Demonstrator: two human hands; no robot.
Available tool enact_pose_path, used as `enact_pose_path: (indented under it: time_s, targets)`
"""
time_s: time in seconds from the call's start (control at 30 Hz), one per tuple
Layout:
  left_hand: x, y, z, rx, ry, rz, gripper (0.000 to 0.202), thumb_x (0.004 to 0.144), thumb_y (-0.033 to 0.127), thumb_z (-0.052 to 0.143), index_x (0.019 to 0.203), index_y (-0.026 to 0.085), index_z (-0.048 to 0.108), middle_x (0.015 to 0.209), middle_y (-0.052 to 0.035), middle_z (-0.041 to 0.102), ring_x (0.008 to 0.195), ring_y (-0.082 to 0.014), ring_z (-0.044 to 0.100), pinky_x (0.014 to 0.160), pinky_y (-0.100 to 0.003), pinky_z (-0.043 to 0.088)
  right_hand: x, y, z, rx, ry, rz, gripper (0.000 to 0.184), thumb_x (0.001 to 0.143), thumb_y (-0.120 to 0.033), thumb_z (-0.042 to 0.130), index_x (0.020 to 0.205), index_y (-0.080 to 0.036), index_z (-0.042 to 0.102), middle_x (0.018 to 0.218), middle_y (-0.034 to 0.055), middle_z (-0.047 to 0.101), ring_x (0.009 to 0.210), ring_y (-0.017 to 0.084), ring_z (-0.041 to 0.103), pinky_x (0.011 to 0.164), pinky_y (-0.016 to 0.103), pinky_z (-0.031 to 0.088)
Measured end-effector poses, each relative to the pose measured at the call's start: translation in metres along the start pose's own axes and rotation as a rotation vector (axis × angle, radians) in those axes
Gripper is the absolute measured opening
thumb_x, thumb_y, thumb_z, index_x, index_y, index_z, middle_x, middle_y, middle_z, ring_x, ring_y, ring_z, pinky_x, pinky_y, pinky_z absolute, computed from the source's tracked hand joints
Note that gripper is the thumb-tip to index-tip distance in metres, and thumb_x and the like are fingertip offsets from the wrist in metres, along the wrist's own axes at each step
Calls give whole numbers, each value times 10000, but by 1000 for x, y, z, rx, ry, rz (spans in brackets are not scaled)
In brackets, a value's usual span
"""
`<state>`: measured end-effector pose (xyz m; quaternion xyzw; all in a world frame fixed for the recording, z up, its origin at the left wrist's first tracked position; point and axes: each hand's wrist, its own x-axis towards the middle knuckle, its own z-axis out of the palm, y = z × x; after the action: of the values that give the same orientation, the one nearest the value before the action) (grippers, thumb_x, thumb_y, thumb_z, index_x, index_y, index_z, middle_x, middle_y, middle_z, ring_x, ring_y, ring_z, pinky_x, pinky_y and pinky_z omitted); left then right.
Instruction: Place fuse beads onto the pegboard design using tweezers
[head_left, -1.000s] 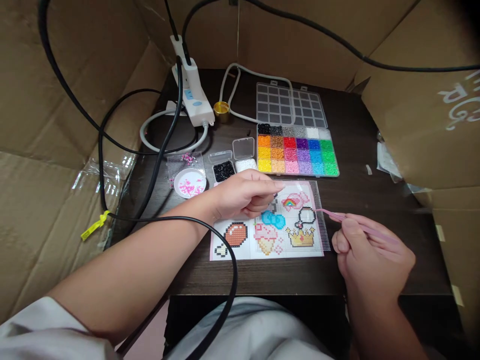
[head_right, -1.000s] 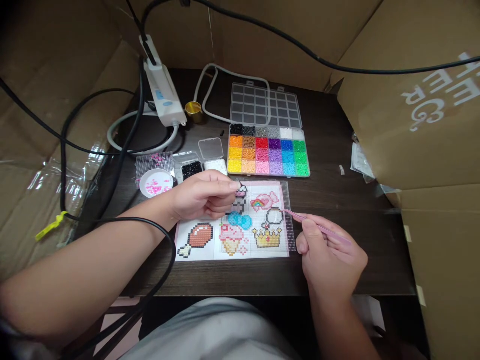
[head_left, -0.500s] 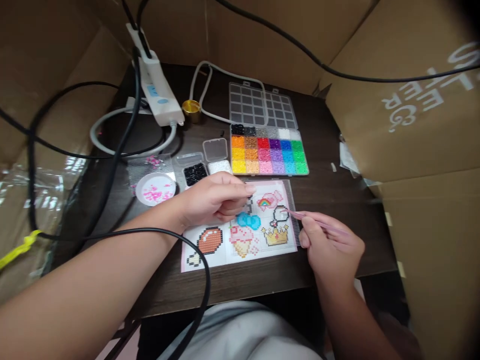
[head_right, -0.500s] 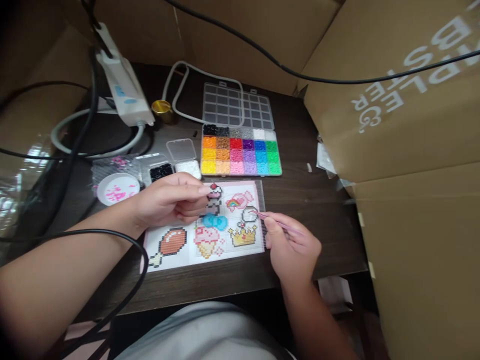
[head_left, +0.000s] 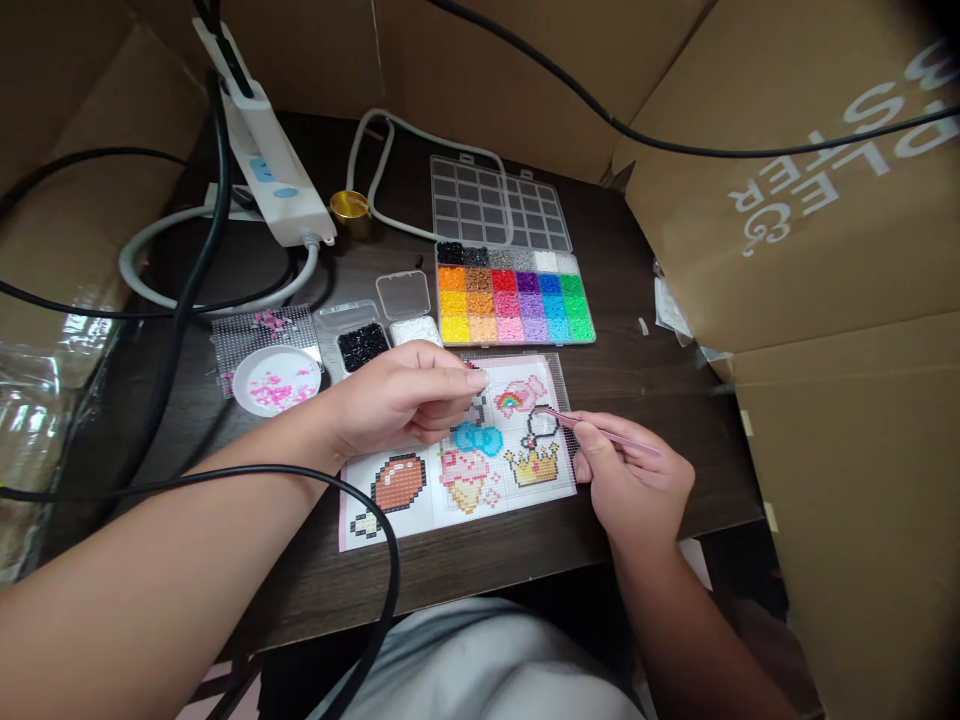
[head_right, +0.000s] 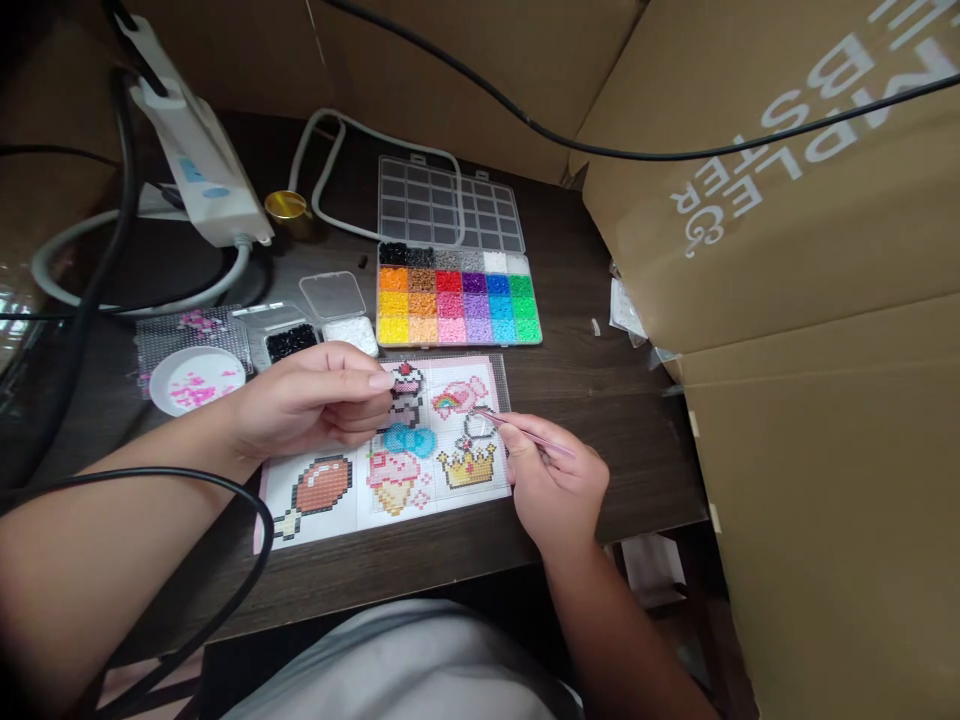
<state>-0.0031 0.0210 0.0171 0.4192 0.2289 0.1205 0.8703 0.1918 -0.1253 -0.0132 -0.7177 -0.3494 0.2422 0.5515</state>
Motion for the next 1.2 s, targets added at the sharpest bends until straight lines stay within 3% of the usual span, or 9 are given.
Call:
enact_pose_path:
  time_s: [0.67,0.9,1.03,1.2]
  targets:
    - [0,-2,-3,11,-12,10,592,806,389,757,467,175,322,460,67,229,414,-39,212,403,-198,197,1,-1,0,7,9,9,192,823,-338,761,906,-172,811,496,-23,615,416,97,499,406,227,409]
    - [0,-3,-3,-7,-18,13,593,810,386,757,477,172,316,460,69,234,414,-35,214,402,-190,203,5,5,-1,122,54,12,204,822,-343,762,867,-145,781,543,12,663,386,81,466,370,223,359]
    - [0,-4,-5,-24,-31,7,588,821,389,750,488,173,316,471,73,231,415,-32,208,404,-190,183,23,-5,-5,180,90,-92,179,803,-322,777,837,-147,764,671,58,742,362,67,458,346,223,340]
    - [0,-5,-8,-26,-33,16,592,813,411,758,493,174,321,468,77,240,413,-29,210,408,-192,169,75,-45,-2,264,71,-273,141,805,-301,782,818,-165,746,817,82,790,380,52,466,360,224,361]
